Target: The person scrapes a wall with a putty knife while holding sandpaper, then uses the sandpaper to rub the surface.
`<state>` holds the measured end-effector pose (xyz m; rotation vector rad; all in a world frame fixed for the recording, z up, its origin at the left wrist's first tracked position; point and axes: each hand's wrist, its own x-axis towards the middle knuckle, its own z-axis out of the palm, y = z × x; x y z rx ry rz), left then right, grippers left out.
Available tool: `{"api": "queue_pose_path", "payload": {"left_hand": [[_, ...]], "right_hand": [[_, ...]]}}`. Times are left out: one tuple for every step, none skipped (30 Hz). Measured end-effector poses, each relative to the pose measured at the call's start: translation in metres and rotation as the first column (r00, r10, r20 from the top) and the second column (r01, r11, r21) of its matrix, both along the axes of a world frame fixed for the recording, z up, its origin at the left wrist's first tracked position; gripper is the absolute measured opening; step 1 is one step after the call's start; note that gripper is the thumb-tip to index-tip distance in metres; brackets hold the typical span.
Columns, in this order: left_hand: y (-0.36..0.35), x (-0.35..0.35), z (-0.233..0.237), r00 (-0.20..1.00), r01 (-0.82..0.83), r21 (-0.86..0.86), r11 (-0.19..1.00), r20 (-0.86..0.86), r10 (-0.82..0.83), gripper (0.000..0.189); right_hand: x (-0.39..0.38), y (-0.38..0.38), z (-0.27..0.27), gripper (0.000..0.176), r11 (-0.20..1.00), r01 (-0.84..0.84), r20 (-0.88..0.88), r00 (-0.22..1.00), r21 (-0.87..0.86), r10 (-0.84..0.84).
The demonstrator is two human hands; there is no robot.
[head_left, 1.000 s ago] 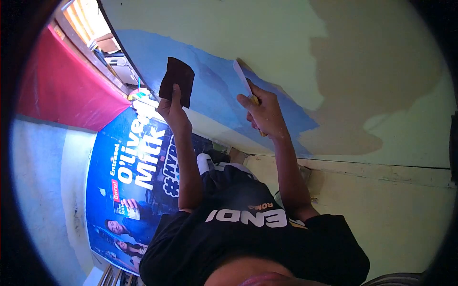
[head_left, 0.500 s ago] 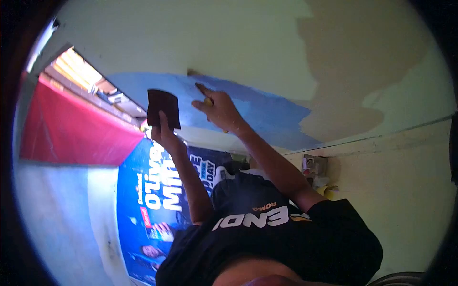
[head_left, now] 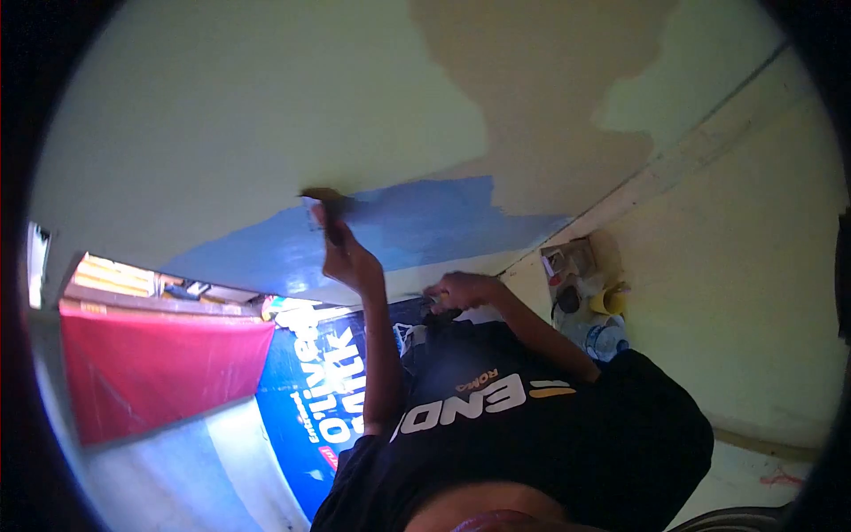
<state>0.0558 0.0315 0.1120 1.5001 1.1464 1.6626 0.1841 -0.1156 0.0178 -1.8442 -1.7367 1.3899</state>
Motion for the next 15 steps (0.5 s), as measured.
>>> {"api": "queue_pose_path", "payload": {"left_hand": [[-0.019,0.011,0.008,0.997,0.040,0.093,0.995,-0.070,-0.033,0.036],[-0.027,0.010,-0.004,0.997,0.069,0.116,0.991,-0.036,-0.065,0.036],[-0.034,0.007,-0.020,0.995,0.096,0.136,0.986,-0.004,-0.096,0.036],[-0.041,0.004,-0.037,0.991,0.122,0.156,0.980,0.027,-0.128,0.036],[-0.043,-0.001,-0.048,0.988,0.139,0.172,0.975,0.050,-0.149,0.036],[-0.038,-0.008,-0.046,0.990,0.118,0.178,0.977,0.060,-0.130,0.037],[-0.034,-0.014,-0.037,0.994,0.074,0.174,0.982,0.071,-0.087,0.038],[-0.029,-0.020,-0.018,0.997,0.000,0.163,0.987,0.080,-0.013,0.040],[-0.023,-0.025,0.009,0.993,-0.092,0.145,0.985,0.087,0.080,0.041],[-0.014,-0.029,0.031,0.982,-0.184,0.142,0.973,0.076,0.175,0.043],[-0.001,-0.028,0.043,0.968,-0.252,0.166,0.953,0.055,0.246,0.044],[0.021,-0.032,0.037,0.960,-0.278,0.236,0.931,0.029,0.279,0.046],[0.054,-0.039,0.007,0.919,-0.325,0.420,0.847,-0.072,0.388,0.039],[0.065,-0.028,-0.002,0.981,-0.192,0.429,0.883,0.111,0.160,0.039],[0.063,-0.013,-0.010,0.965,-0.247,0.407,0.880,0.018,0.263,0.039]], "right_hand": [[-0.001,-0.014,0.001,0.060,0.989,0.062,-0.008,0.998,-0.131,-0.064],[-0.001,-0.026,0.002,0.060,0.958,0.119,-0.012,0.992,-0.262,-0.127],[0.003,-0.038,-0.003,0.057,0.973,0.151,0.016,0.988,-0.175,-0.150],[0.007,-0.051,-0.011,0.055,0.980,0.179,0.044,0.983,-0.089,-0.176],[0.011,-0.062,-0.019,0.053,0.979,0.204,0.071,0.977,-0.004,-0.204],[0.016,-0.072,-0.026,0.051,0.959,0.284,-0.005,0.959,0.009,-0.284],[0.023,-0.081,-0.033,0.049,0.932,0.362,-0.080,0.930,0.018,-0.359],[0.028,-0.089,-0.038,0.048,0.900,0.435,-0.155,0.891,0.021,-0.427],[0.034,-0.096,-0.033,0.048,0.880,0.467,-0.139,0.869,-0.087,-0.475],[0.040,-0.100,-0.020,0.049,0.849,0.492,-0.119,0.847,-0.192,-0.518],[0.044,-0.104,-0.010,0.049,0.809,0.510,-0.097,0.825,-0.293,-0.556],[0.048,-0.107,-0.005,0.049,0.808,0.522,-0.112,0.817,-0.275,-0.566],[0.052,-0.110,0.000,0.050,0.807,0.531,-0.123,0.810,-0.259,-0.573],[0.054,-0.114,0.001,0.051,0.806,0.538,-0.135,0.805,-0.244,-0.578],[0.055,-0.118,-0.010,0.052,0.803,0.561,-0.140,0.795,-0.200,-0.590]]}}
